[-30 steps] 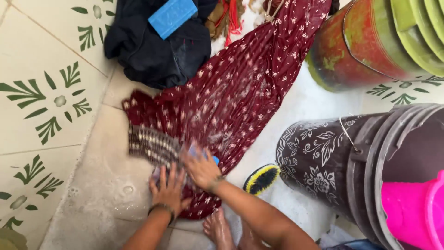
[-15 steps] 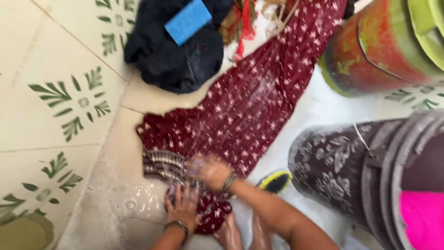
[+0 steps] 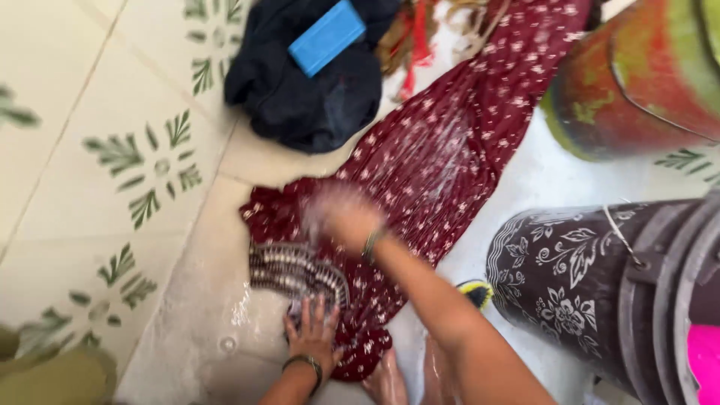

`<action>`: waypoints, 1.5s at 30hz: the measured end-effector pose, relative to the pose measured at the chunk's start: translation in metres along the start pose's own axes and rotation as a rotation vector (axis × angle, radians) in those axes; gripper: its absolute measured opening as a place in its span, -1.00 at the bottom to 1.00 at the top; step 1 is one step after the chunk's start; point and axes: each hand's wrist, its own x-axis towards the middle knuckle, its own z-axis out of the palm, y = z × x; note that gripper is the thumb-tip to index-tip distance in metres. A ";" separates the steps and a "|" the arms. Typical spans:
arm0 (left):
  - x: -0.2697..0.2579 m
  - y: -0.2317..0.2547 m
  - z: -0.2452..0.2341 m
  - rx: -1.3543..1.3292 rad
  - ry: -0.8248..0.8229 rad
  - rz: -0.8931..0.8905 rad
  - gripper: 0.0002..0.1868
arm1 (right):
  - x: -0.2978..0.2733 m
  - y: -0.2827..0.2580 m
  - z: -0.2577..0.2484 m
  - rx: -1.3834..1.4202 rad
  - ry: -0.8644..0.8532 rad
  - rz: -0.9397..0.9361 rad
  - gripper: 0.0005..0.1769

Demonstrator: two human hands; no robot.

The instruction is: Washing clothes by hand using a brush, soap, and buckets of water.

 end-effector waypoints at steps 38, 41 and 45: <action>0.040 -0.087 -0.064 -0.124 0.549 -0.190 -0.18 | -0.109 0.087 0.107 -0.415 0.575 0.402 -0.46; 0.060 -0.081 -0.049 -0.198 0.586 -0.265 -0.13 | -0.103 0.098 0.079 -0.372 0.865 0.697 -0.65; 0.102 -0.055 -0.021 -0.229 1.523 0.016 0.01 | -0.050 0.015 0.124 0.219 0.473 0.845 -0.75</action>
